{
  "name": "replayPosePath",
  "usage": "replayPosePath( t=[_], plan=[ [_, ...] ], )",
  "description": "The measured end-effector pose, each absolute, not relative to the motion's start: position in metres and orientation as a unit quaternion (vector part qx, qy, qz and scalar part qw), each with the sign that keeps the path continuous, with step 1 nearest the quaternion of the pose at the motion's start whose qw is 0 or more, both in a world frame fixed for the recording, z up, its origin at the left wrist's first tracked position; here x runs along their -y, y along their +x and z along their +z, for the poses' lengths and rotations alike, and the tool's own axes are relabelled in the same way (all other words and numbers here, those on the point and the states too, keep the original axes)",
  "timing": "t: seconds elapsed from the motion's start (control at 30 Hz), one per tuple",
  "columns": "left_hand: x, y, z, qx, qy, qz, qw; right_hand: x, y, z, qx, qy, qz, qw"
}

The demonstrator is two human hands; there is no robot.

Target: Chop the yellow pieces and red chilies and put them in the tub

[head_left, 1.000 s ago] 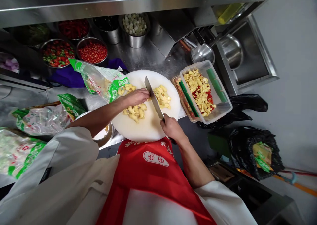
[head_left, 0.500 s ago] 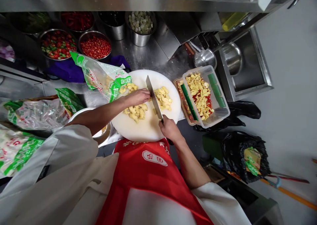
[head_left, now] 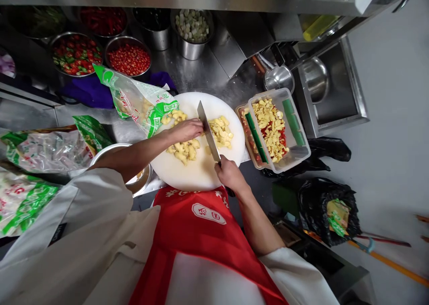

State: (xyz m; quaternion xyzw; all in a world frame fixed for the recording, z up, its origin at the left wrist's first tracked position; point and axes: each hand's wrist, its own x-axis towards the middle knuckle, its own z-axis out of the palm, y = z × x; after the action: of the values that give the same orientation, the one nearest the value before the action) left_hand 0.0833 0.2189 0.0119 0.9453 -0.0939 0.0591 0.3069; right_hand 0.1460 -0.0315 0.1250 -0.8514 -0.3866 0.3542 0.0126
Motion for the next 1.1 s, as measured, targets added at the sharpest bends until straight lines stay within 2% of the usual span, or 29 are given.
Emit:
replayPosePath(
  t=[0.43, 1.1],
  plan=[
    [-0.2185, 0.0816, 0.0136, 0.098, 0.95, 0.061, 0.29, 0.0305, 0.145, 0.1222, 0.391, -0.848, 0.353, 0.061],
    [-0.2207, 0.0763, 0.007, 0.083, 0.959, 0.063, 0.263, 0.0217, 0.1403, 0.1257, 0.361, -0.848, 0.382, 0.067]
  ],
)
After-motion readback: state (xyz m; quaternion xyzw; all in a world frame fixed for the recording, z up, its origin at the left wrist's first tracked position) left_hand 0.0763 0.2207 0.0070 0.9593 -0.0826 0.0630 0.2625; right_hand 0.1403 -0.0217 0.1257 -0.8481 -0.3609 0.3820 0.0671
